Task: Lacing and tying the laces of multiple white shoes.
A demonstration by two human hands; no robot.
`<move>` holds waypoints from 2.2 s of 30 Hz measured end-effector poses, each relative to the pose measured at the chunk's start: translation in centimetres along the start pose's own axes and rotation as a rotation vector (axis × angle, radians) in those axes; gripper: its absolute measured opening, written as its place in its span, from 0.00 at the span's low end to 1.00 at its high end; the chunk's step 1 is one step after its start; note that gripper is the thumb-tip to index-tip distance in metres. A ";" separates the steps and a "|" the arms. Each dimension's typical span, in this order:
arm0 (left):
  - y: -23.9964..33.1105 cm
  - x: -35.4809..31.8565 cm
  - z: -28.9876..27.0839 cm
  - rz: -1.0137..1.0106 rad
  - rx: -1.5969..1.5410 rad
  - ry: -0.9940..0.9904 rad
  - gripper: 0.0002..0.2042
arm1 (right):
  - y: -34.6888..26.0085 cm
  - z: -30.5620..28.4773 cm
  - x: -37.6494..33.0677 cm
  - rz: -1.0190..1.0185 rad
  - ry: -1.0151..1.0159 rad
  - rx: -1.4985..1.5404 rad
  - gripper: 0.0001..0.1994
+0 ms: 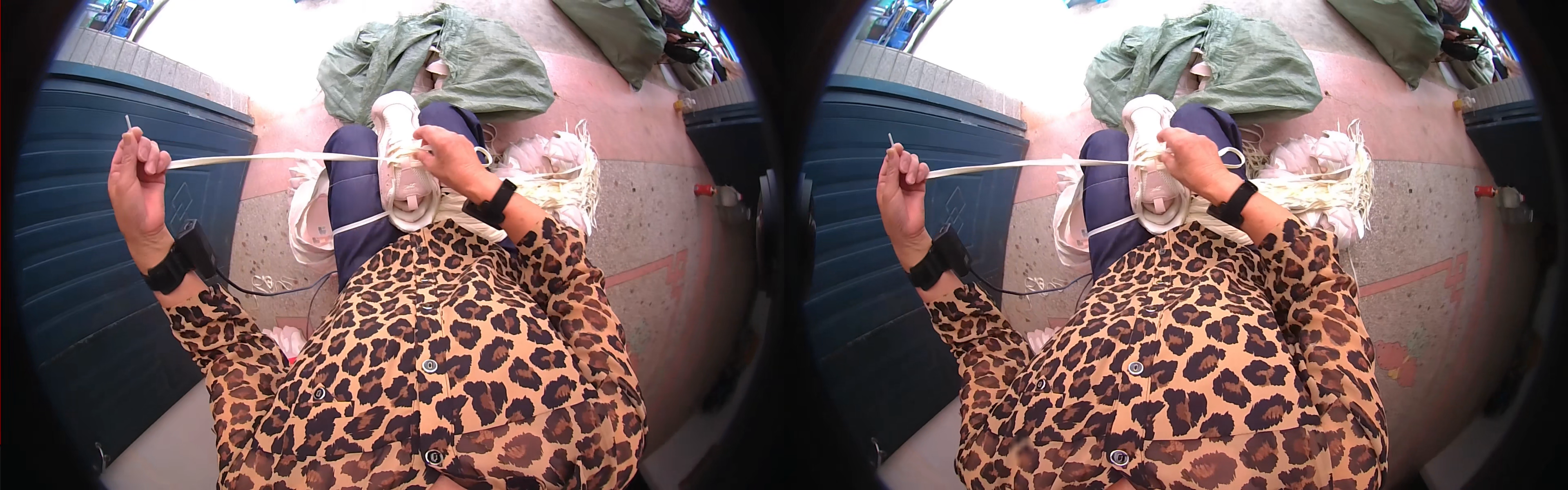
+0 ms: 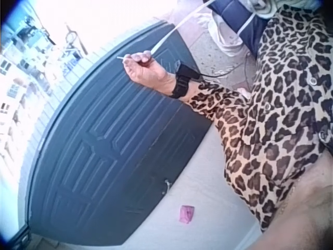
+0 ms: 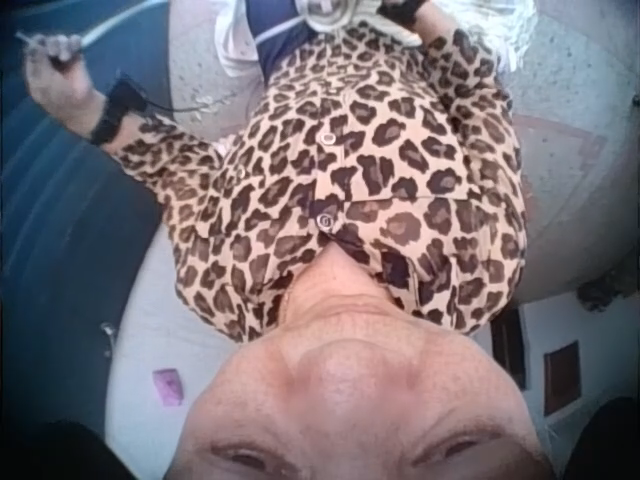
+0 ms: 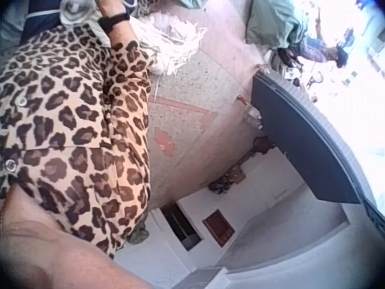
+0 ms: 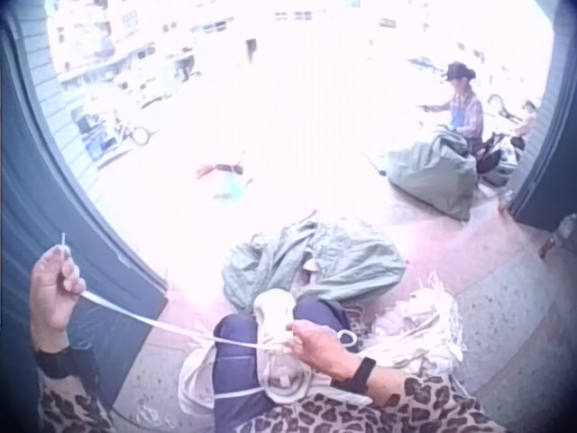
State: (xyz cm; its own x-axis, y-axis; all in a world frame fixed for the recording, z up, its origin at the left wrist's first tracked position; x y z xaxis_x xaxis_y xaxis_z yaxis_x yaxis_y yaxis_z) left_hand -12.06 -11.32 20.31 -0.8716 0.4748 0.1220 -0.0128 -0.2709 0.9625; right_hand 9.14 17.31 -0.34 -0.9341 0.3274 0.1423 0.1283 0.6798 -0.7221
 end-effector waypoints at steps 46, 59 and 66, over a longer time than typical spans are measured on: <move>-24.1 -8.3 15.8 0.546 1.728 -0.713 0.03 | 4.0 1.6 -3.2 0.277 -0.020 0.089 0.11; -22.3 -11.5 14.6 0.441 1.575 -0.357 0.12 | 0.0 1.1 -3.6 -0.138 -0.035 -0.415 0.04; -23.3 -11.7 13.4 0.390 1.526 -0.299 0.05 | -0.5 0.8 -4.1 -0.164 -0.006 -0.515 0.07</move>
State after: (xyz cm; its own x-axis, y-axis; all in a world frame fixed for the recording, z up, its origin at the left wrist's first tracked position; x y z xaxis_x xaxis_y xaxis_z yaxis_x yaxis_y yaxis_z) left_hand 4.98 0.69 -0.32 -0.5795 0.7687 0.2706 0.8148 0.5541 0.1709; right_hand 12.68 15.08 -1.09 -0.9572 0.1869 0.2208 0.1256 0.9561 -0.2649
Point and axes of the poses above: each hand's wrist, its own x-axis towards the middle knuckle, its own z-axis out of the palm, y = z × x, the point moved 4 cm from there along x, towards the middle knuckle, and after that the axes turned 2 degrees about x, right-handed, at the moved point
